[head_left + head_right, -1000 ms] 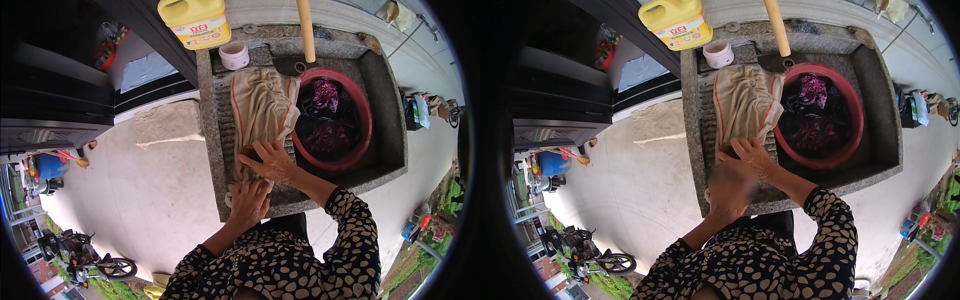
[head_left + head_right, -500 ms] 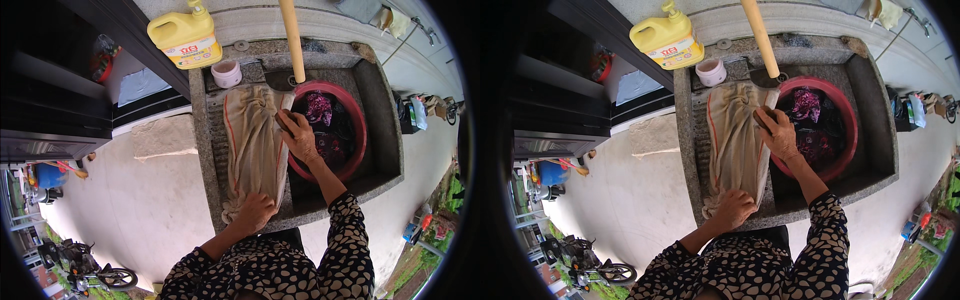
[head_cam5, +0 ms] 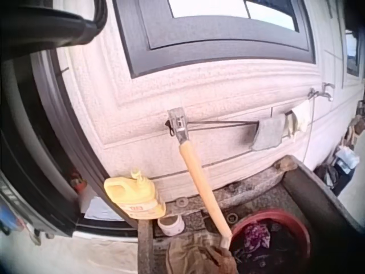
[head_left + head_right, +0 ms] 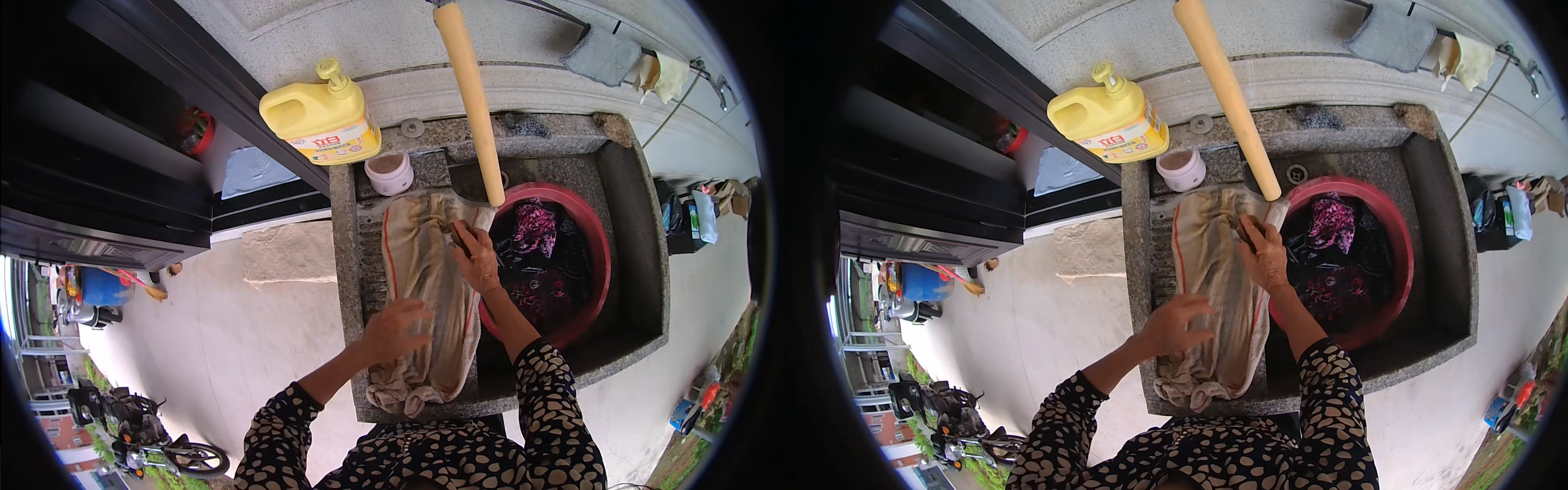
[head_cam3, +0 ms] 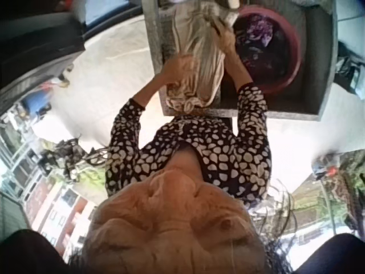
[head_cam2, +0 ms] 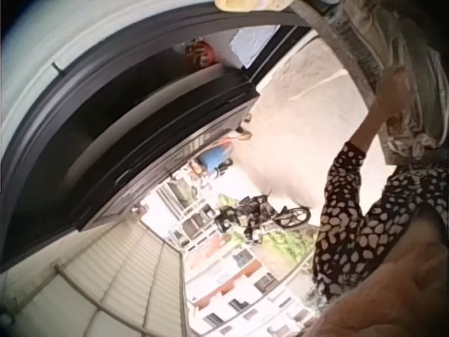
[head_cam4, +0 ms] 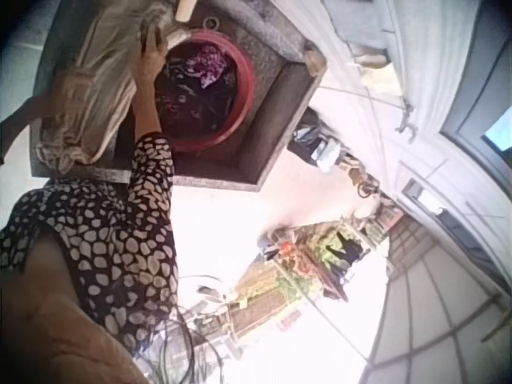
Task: The person scrubs a light-colored towel on a stone washboard using a bar of soap, then rinses it under a tap and wrings it out. They then retrieve a patterned cloth from a red basin, scrub it on the washboard, and rinse it in the basin.
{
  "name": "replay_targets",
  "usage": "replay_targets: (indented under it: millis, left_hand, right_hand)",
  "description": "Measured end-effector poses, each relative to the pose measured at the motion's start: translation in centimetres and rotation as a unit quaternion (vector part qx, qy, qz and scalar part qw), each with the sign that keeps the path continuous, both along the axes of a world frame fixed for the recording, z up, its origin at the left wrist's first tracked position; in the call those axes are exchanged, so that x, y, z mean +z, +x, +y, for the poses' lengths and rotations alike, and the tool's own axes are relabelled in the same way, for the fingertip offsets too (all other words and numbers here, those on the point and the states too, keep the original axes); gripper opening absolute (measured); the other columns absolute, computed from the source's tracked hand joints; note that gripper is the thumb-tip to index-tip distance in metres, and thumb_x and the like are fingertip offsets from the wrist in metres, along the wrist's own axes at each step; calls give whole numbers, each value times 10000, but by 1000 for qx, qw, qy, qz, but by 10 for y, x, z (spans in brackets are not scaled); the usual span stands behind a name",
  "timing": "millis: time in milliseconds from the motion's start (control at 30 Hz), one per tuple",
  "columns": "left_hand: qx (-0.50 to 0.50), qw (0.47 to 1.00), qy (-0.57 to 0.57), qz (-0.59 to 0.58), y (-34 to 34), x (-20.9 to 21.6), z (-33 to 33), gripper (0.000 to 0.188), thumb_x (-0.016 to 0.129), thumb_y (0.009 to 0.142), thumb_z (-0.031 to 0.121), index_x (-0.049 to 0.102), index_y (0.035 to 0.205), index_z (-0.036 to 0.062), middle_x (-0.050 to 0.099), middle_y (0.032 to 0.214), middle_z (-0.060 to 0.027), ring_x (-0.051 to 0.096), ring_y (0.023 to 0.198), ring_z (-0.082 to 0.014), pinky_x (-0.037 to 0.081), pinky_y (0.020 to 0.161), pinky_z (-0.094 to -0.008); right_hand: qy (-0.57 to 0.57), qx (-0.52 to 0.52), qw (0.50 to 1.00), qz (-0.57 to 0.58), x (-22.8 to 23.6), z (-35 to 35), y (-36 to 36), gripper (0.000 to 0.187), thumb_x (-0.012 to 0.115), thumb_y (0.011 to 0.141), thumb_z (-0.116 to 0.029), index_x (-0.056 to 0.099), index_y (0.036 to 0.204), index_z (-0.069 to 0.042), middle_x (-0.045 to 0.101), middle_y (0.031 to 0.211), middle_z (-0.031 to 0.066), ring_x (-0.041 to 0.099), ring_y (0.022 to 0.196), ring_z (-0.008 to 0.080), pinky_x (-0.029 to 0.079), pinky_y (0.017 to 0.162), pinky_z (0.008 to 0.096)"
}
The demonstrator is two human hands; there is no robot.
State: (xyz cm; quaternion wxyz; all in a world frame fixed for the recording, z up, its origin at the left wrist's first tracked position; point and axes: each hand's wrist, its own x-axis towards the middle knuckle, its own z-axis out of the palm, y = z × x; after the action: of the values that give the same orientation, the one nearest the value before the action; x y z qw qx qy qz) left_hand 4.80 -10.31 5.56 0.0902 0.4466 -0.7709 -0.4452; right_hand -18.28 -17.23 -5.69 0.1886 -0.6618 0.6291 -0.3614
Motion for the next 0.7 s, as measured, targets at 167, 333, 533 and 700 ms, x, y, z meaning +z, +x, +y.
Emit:
replay_targets:
  millis: [167,333,533,700]
  left_hand:
    - [132,916,-371,-70,4,-46,-170,529,691,767,85,479,1248,17,457,1312,-186,399,1274,-374,331,1029,-502]
    - [108,920,-305,-221,-13,-69,-230,402,667,794,128,515,1156,41,552,1195,-158,496,1168,-328,332,968,-521]
    - [54,927,-244,-279,-17,-61,-238,242,625,808,219,568,985,63,642,977,-114,598,975,-289,371,813,-518]
    - [27,949,-116,-291,-5,-62,-251,313,582,813,204,589,1084,48,650,1061,-143,602,1044,-327,457,824,-513]
  right_hand:
    - [-1,45,983,176,24,10,18,672,726,743,-249,478,1367,-275,487,1180,150,515,948,304,402,738,433]
    - [8,45,988,151,23,11,13,712,723,747,-233,440,1399,-281,481,1195,167,516,993,322,400,751,447]
    - [29,31,994,99,19,12,7,727,710,752,-206,423,1415,-287,472,1227,176,497,1055,335,393,782,458]
    - [36,26,996,82,18,9,6,717,710,752,-203,427,1406,-283,473,1212,158,492,1057,337,392,797,455]
